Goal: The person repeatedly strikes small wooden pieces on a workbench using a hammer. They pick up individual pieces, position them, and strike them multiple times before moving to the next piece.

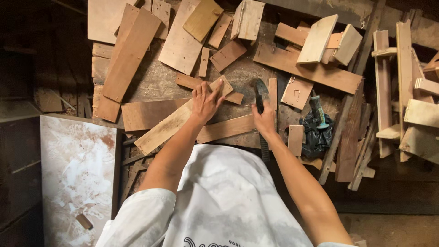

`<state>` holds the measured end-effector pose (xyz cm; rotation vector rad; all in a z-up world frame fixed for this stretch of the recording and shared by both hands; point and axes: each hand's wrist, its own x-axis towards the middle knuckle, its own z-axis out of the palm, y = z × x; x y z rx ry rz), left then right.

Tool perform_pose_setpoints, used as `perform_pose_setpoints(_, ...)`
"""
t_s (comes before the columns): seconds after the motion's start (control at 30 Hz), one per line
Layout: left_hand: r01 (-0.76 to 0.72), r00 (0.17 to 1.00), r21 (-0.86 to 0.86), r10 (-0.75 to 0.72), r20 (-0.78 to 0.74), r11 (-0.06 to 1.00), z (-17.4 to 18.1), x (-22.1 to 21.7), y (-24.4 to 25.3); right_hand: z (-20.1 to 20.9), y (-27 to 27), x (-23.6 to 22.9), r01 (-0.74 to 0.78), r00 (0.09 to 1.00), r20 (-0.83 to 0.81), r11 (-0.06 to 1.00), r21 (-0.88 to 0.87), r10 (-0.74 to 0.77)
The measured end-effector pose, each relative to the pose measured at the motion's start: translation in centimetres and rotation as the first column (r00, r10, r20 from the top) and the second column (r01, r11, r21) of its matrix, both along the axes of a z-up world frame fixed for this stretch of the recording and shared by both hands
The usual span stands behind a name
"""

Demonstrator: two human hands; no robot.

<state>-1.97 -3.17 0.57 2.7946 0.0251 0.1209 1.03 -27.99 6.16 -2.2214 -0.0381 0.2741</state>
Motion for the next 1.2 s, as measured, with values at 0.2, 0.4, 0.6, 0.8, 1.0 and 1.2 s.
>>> perform_pose_setpoints(0.2, -0.037, 0.999, -0.088, 0.036, -0.018, 0.995, -1.3, 0.8, 0.6, 1.8, 1.6, 1.0, -0.049, 0.991, -0.123, 0.997, 0.067, 0.057)
perform_pose_setpoints(0.4, -0.001, 0.999, -0.012, 0.002, 0.05, 1.0, -2.4, 0.8, 0.6, 1.9, 2.3, 0.7, -0.054, 0.971, -0.227, 0.992, 0.116, 0.08)
perform_pose_setpoints(0.6, 0.028, 0.996, 0.004, -0.029, 0.079, 1.0, -3.0, 0.6, 0.7, -0.4, 0.7, -1.1, -0.103, 0.988, -0.111, 0.993, 0.065, 0.11)
perform_pose_setpoints(0.8, 0.031, 0.999, 0.013, -0.032, 0.03, 0.999, -2.5, 0.3, 0.3, -0.5, 2.2, -3.1, 0.255, 0.852, -0.518, 0.923, 0.288, -0.074)
perform_pose_setpoints(1.0, 0.041, 0.999, -0.039, -0.04, 0.015, 0.998, -2.9, 0.3, 0.4, -1.0, 5.5, -3.1, 0.545, 0.729, -0.666, 0.72, 0.43, -0.155)
perform_pose_setpoints(1.2, 0.239, 0.968, 0.134, -0.247, 0.046, 0.962, -3.8, 1.6, 2.0, -1.4, 7.9, -4.0, 0.668, 0.676, -0.689, 0.615, 0.42, -0.264)
